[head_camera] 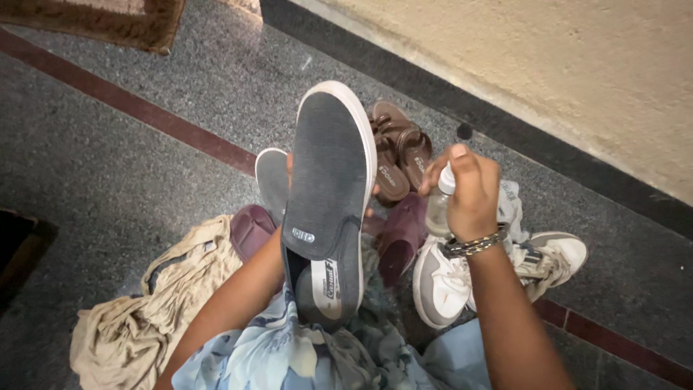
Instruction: The person cleans multiple pairs of shoes, including sneakers and sandals, using a spray bottle and a cloth. They remove insoles, spray the shoes, and wipe them thoroughly.
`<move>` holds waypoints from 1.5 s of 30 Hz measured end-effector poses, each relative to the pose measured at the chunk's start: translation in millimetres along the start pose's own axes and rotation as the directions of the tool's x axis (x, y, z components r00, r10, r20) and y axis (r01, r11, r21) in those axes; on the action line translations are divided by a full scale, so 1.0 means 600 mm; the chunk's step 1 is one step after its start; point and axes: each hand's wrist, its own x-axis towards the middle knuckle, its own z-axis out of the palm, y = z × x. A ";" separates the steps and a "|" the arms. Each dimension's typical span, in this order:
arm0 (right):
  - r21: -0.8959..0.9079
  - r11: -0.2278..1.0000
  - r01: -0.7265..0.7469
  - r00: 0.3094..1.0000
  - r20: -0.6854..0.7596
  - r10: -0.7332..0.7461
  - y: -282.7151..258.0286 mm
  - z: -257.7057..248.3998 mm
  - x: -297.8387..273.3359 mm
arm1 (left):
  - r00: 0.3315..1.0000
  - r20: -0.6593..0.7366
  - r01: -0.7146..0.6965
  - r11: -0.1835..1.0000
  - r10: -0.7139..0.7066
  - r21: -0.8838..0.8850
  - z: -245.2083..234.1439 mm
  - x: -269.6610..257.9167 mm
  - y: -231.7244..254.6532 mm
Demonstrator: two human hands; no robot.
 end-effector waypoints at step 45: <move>0.062 0.934 -0.353 0.922 0.192 0.336 0.050 0.044 -0.101 | 0.933 -0.140 -0.320 0.942 0.332 0.102 -0.040 0.013 0.044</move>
